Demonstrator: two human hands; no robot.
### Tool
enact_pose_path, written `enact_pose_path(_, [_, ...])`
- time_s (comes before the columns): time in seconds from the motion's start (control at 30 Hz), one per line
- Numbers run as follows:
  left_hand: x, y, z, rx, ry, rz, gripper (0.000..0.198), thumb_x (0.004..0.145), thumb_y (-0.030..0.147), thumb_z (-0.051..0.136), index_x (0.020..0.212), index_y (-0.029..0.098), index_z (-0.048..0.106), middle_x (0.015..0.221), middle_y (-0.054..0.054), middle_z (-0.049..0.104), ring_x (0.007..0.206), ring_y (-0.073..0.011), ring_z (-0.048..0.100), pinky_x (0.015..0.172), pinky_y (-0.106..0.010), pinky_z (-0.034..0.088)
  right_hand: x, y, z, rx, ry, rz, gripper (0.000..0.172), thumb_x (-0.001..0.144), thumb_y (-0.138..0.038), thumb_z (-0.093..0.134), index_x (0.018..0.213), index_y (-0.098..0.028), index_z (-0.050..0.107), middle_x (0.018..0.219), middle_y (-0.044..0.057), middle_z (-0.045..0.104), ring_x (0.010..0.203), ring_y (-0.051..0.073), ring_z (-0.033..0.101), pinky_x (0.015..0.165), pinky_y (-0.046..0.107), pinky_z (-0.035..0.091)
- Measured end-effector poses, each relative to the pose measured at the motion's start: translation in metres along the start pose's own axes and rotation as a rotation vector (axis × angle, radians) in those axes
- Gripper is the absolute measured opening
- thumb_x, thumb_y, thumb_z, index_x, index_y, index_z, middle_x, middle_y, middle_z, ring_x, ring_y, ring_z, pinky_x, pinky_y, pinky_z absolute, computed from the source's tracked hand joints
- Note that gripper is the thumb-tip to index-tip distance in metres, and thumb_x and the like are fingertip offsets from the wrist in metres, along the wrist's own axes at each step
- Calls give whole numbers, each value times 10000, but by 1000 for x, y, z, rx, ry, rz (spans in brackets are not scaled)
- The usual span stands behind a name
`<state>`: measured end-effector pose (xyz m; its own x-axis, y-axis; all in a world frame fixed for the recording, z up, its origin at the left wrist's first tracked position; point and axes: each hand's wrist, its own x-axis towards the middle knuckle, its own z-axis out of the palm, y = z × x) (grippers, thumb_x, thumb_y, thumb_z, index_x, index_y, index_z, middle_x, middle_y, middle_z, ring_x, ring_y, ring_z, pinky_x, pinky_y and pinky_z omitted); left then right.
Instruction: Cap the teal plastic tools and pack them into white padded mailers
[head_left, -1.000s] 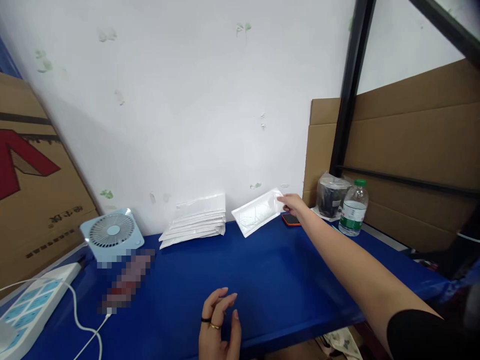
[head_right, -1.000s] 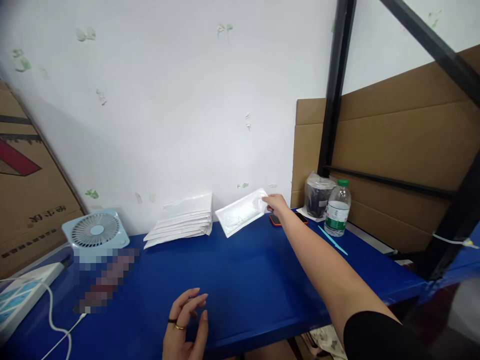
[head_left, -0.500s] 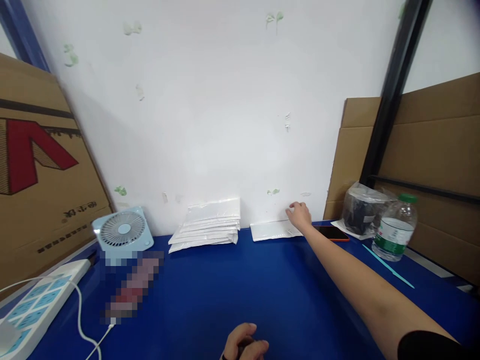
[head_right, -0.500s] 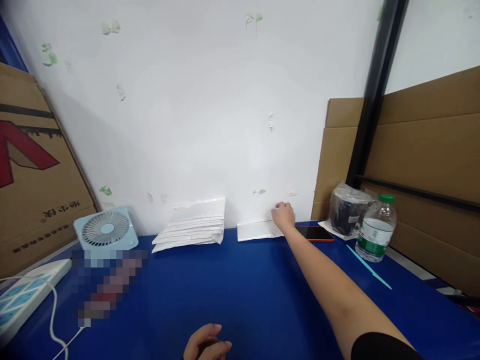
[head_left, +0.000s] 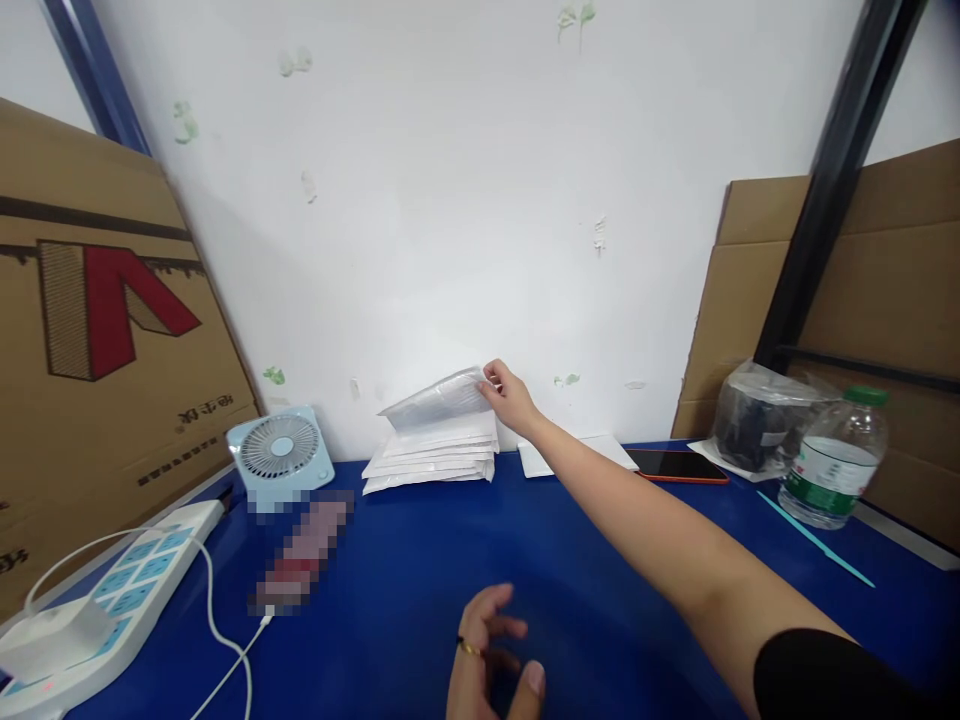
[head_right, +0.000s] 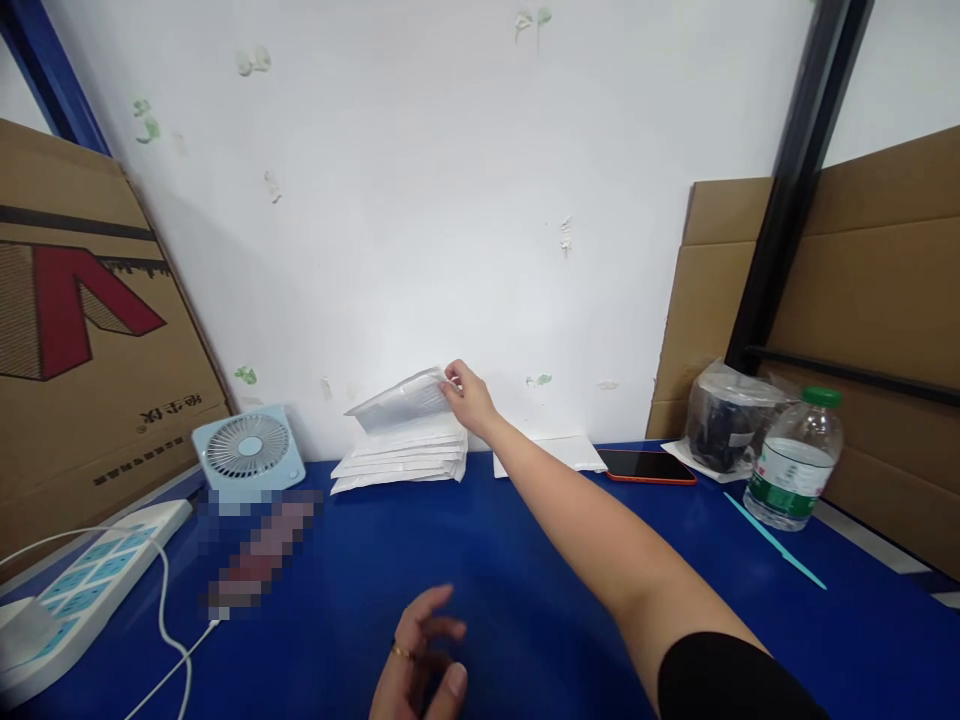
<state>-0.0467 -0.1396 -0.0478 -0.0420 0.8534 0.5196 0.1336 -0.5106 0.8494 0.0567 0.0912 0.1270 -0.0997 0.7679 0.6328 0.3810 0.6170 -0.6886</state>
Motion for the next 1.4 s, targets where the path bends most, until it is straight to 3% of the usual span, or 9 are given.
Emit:
enact_pose_path(0.13, [30, 19, -5, -600, -9, -201, 683, 803, 691, 217, 1356, 292, 259, 1342, -140, 405, 1156, -273, 483, 845, -428, 484, -90, -38, -23, 8, -103, -512, 210, 828, -156, 421, 1011, -206, 513, 960, 50, 597, 901, 156, 550, 823, 302, 426])
enact_pose_path(0.2, [41, 29, -9, -791, -5, -207, 739, 754, 758, 134, 1302, 317, 359, 1334, -99, 431, 1203, -273, 434, 910, -465, 430, -142, -47, -33, 1, -256, -731, 205, 817, -128, 439, 979, -220, 521, 996, 78, 609, 970, 176, 548, 832, 326, 438])
enact_pose_path(0.3, [48, 35, -14, -988, 37, -272, 636, 768, 720, 250, 1105, 278, 560, 1164, -82, 572, 1114, -254, 507, 935, -453, 403, -202, -50, -45, 32, -323, -796, 184, 808, -100, 461, 924, -236, 502, 943, 67, 641, 923, 167, 580, 780, 327, 460])
enact_pose_path(0.43, [53, 34, -12, -1186, 300, -457, 427, 750, 565, 451, 858, 186, 614, 795, -46, 625, 830, -186, 603, 877, -420, 451, -238, -46, -61, -9, -148, -656, 278, 779, -39, 485, 964, -241, 536, 757, 21, 640, 763, 151, 594, 701, 312, 458])
enact_pose_path(0.6, [66, 50, 2, -1222, 501, -477, 247, 753, 392, 531, 905, 201, 569, 794, 2, 597, 773, -120, 594, 874, -371, 462, -267, -35, -80, -13, -60, -494, 325, 752, -37, 517, 976, -254, 606, 692, 13, 618, 740, 169, 571, 717, 336, 442])
enact_pose_path(0.8, [77, 82, 34, -944, 397, -243, 361, 750, 317, 601, 1099, 288, 511, 929, 17, 574, 865, -135, 594, 875, -354, 461, -268, -27, -71, 914, 376, 536, 228, 799, -321, 438, 939, -212, 580, 1023, 73, 611, 971, 223, 577, 779, 351, 477])
enact_pose_path(0.9, [78, 96, 56, -783, 161, -124, 449, 722, 295, 649, 1140, 270, 489, 989, -1, 550, 919, -149, 578, 871, -316, 451, -248, -25, -62, 1306, 329, 942, 315, 824, -395, 380, 935, -173, 574, 837, 69, 649, 759, 215, 635, 624, 326, 506])
enact_pose_path(1.23, [99, 119, 71, -501, 60, 109, 590, 675, 298, 701, 1199, 223, 441, 1011, -39, 526, 969, -180, 540, 838, -290, 443, -236, 5, -46, 1406, 295, 1091, 201, 813, -342, 468, 828, -156, 546, 647, 35, 648, 575, 159, 633, 544, 274, 517])
enact_pose_path(1.4, [107, 117, 66, -611, 159, 109, 557, 677, 285, 702, 1179, 235, 465, 986, -13, 531, 949, -147, 550, 881, -287, 426, -228, 4, -47, 1019, 90, 1123, 282, 779, -442, 509, 756, -160, 509, 490, -12, 536, 322, 69, 430, 272, 126, 214])
